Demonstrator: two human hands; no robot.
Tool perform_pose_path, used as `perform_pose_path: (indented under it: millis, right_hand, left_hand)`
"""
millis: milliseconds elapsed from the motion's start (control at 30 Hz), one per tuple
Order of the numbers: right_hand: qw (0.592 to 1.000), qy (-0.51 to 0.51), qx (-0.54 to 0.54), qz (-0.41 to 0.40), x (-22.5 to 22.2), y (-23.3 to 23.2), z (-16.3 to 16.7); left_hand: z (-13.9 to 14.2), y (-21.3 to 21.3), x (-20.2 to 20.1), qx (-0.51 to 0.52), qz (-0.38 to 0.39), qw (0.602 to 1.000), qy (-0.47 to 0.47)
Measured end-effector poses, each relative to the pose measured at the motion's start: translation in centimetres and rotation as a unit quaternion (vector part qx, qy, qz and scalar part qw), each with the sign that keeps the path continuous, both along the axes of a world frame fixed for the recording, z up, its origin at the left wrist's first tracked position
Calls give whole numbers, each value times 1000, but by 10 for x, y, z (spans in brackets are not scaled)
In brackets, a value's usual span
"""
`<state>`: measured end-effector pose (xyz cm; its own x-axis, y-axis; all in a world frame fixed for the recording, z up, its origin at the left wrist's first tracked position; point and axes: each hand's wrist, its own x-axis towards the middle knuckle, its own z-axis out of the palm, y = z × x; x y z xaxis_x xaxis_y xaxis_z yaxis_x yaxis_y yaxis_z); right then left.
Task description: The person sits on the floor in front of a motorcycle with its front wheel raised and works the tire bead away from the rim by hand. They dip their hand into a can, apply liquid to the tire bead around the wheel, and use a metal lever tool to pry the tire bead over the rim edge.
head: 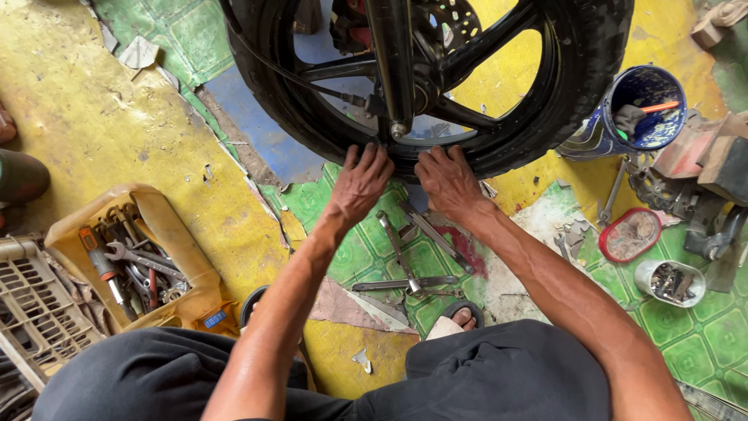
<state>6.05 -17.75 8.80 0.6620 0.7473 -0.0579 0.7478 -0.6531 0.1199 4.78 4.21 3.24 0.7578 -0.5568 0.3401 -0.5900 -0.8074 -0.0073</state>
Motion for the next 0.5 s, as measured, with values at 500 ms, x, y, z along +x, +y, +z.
perform_pose_path:
  millis: [500]
  right_hand:
    - [995,-78,54,28,-5,-13,-10]
  left_hand:
    - [-12,-8,1,-93,27,981,170]
